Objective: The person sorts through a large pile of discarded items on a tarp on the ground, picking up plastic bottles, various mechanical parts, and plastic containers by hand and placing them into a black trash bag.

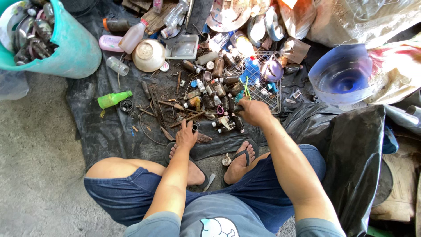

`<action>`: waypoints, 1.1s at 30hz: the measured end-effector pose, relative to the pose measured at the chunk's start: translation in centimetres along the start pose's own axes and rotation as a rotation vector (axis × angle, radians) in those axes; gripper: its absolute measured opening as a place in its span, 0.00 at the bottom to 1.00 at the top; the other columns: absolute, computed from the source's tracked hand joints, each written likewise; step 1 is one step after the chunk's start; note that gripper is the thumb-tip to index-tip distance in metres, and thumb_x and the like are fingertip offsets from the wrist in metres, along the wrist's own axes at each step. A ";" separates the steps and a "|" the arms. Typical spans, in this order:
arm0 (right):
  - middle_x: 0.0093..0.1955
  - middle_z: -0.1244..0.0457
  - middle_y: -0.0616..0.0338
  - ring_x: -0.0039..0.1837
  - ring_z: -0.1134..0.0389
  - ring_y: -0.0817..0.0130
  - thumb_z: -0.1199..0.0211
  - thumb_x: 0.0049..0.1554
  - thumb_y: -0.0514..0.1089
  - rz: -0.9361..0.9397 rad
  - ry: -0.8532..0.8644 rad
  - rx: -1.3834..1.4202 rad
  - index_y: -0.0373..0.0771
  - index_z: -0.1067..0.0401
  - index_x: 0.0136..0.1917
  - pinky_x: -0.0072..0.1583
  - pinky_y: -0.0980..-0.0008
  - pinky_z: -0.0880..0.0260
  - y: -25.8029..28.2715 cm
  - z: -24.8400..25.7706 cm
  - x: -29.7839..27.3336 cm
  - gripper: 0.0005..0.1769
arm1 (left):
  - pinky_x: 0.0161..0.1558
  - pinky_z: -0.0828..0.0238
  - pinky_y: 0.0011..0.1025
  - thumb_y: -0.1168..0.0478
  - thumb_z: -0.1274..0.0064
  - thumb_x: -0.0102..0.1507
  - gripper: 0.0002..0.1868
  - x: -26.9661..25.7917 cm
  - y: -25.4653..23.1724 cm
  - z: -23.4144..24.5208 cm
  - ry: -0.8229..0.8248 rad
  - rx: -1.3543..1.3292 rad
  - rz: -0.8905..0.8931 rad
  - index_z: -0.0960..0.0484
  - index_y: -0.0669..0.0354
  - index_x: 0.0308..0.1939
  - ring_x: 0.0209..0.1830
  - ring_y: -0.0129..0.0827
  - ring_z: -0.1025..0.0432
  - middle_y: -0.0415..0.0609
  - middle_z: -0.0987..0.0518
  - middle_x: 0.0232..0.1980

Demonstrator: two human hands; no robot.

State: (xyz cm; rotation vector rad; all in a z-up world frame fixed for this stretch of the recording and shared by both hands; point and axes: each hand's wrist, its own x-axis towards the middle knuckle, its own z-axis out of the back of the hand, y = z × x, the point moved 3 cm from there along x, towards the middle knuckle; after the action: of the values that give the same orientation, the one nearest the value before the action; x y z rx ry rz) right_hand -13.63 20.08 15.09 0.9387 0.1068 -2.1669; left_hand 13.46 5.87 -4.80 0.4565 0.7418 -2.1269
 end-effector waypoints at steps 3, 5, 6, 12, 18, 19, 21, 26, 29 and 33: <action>0.49 0.29 0.49 0.53 0.26 0.50 0.37 0.58 0.49 0.092 -0.048 -0.060 0.46 0.30 0.61 0.53 0.51 0.27 0.0 -0.1 0.0 0.18 | 0.57 0.31 0.51 0.51 0.43 0.63 0.37 0.8 -0.8 -0.6 0.063 0.107 -0.076 0.39 0.43 0.74 0.56 0.60 0.27 0.61 0.48 0.78; 0.48 0.29 0.49 0.52 0.26 0.49 0.37 0.58 0.50 0.084 -0.031 -0.066 0.45 0.30 0.61 0.52 0.51 0.27 -0.1 -0.3 0.1 0.19 | 0.55 0.26 0.48 0.55 0.42 0.61 0.32 2.1 -0.4 -2.4 0.210 0.217 -0.047 0.34 0.44 0.69 0.57 0.58 0.26 0.65 0.49 0.79; 0.48 0.29 0.48 0.51 0.26 0.49 0.37 0.59 0.51 0.079 -0.015 -0.075 0.45 0.31 0.61 0.52 0.50 0.27 -0.1 -0.3 0.2 0.19 | 0.55 0.26 0.48 0.55 0.42 0.61 0.32 2.6 -0.2 -3.4 0.212 0.218 -0.051 0.34 0.44 0.69 0.57 0.58 0.26 0.65 0.49 0.79; 0.48 0.29 0.47 0.52 0.27 0.47 0.38 0.59 0.50 0.110 -0.044 -0.063 0.43 0.31 0.62 0.52 0.49 0.28 0.0 0.1 0.4 0.20 | 0.55 0.26 0.49 0.54 0.41 0.61 0.27 3.7 0.2 -2.6 0.091 0.118 0.048 0.27 0.54 0.62 0.56 0.60 0.25 0.65 0.28 0.66; 0.51 0.30 0.49 0.53 0.28 0.51 0.35 0.56 0.49 0.206 -0.115 0.410 0.41 0.28 0.60 0.56 0.54 0.29 0.6 0.5 0.8 0.20 | 0.50 0.27 0.41 0.50 0.36 0.54 0.30 6.1 -7.6 5.4 -0.257 -0.621 -0.025 0.21 0.56 0.58 0.47 0.49 0.21 0.58 0.16 0.46; 0.51 0.30 0.49 0.53 0.28 0.51 0.35 0.56 0.49 0.198 -0.130 0.415 0.41 0.28 0.60 0.56 0.54 0.29 0.2 0.8 0.8 0.20 | 0.50 0.26 0.40 0.51 0.36 0.56 0.25 6.0 -9.6 6.9 -0.241 -0.717 -0.071 0.18 0.59 0.54 0.45 0.46 0.20 0.56 0.15 0.45; 0.53 0.31 0.45 0.57 0.29 0.53 0.30 0.55 0.42 0.560 -0.488 0.623 0.35 0.27 0.55 0.58 0.58 0.30 -0.5 2.6 -0.6 0.17 | 0.47 0.25 0.36 0.51 0.37 0.59 0.22 5.8 -14.3 9.8 -0.179 -0.970 -0.117 0.16 0.64 0.50 0.43 0.39 0.20 0.51 0.14 0.44; 0.52 0.31 0.54 0.57 0.31 0.67 0.31 0.55 0.40 0.393 -0.448 1.011 0.35 0.29 0.61 0.56 0.67 0.30 -5.8 9.0 -6.0 0.21 | 0.31 0.20 0.28 0.42 0.37 0.54 0.29 1.5 -28.8 15.3 0.073 -1.649 -0.272 0.30 0.42 0.53 0.34 0.26 0.22 0.38 0.19 0.37; 0.44 0.31 0.58 0.45 0.34 0.73 0.33 0.57 0.42 0.061 -0.392 0.859 0.36 0.29 0.62 0.45 0.68 0.32 -10.5 13.1 -13.6 0.21 | 0.24 0.30 0.27 0.35 0.44 0.68 0.33 -4.2 -37.1 16.6 0.260 -1.414 -0.324 0.20 0.66 0.48 0.24 0.24 0.32 0.41 0.26 0.33; 0.45 0.32 0.58 0.46 0.32 0.76 0.35 0.60 0.41 0.146 -0.531 0.900 0.34 0.29 0.61 0.48 0.74 0.29 -16.2 14.8 -25.1 0.17 | 0.18 0.32 0.28 0.33 0.50 0.61 0.32 -13.6 -46.8 16.4 0.402 -1.248 -0.462 0.27 0.55 0.52 0.20 0.26 0.30 0.42 0.25 0.30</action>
State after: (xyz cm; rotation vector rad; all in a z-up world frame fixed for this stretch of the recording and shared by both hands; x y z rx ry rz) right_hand -22.23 41.78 38.90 0.7351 -1.2312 -2.2378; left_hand -16.79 26.27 31.46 -0.0066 2.3287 -1.5015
